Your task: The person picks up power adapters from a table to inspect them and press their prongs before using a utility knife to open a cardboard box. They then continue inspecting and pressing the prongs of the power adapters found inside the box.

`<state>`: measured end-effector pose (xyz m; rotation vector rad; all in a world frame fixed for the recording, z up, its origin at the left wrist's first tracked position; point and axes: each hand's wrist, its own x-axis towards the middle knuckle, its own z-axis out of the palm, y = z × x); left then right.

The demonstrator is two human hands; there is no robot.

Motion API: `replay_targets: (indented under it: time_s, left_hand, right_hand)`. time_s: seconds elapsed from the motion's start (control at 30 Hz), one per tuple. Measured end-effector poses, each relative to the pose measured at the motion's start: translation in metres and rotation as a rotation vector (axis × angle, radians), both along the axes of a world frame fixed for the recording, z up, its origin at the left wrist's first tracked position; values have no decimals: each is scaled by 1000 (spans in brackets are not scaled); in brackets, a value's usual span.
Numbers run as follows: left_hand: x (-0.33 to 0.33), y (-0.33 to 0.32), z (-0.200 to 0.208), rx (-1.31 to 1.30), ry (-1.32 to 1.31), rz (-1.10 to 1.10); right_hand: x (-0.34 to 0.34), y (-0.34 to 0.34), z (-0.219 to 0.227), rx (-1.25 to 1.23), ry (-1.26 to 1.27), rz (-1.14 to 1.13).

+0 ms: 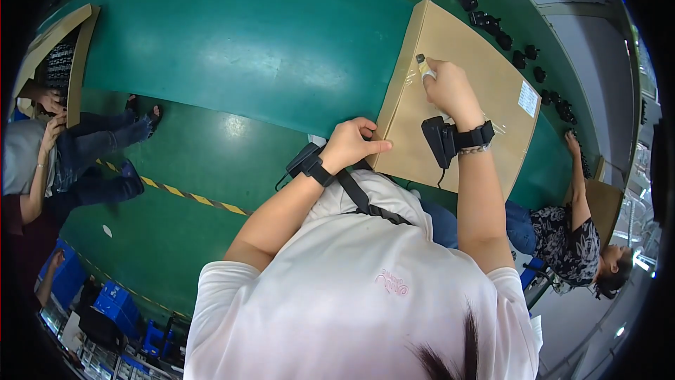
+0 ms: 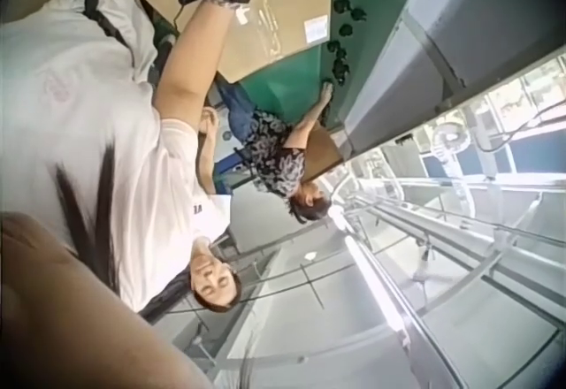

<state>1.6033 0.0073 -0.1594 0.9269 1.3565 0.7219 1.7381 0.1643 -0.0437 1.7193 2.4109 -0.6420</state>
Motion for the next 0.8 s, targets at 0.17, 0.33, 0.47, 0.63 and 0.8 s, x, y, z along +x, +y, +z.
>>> replay_targets:
  time_s: [0.17,0.33,0.47,0.63,0.8]
  left_hand:
    - [3,-1,2,8,-3,-22]
    - [4,-4,-1,5,-32,-1]
    - [2,-2,1,-7,-22,-11]
    - [1,3,10,-49,-28,-10]
    - [2,1,-1,-17,-71,-18]
  right_hand:
    - [2,-3,7,-13,33,-53]
    - [-3,-4,8,-52,30,-80]
    - [-5,-4,3,-38,27,-53]
    - [-19,3,2,-169,-140,30]
    - [-28,-81,16,-200,-190,257]
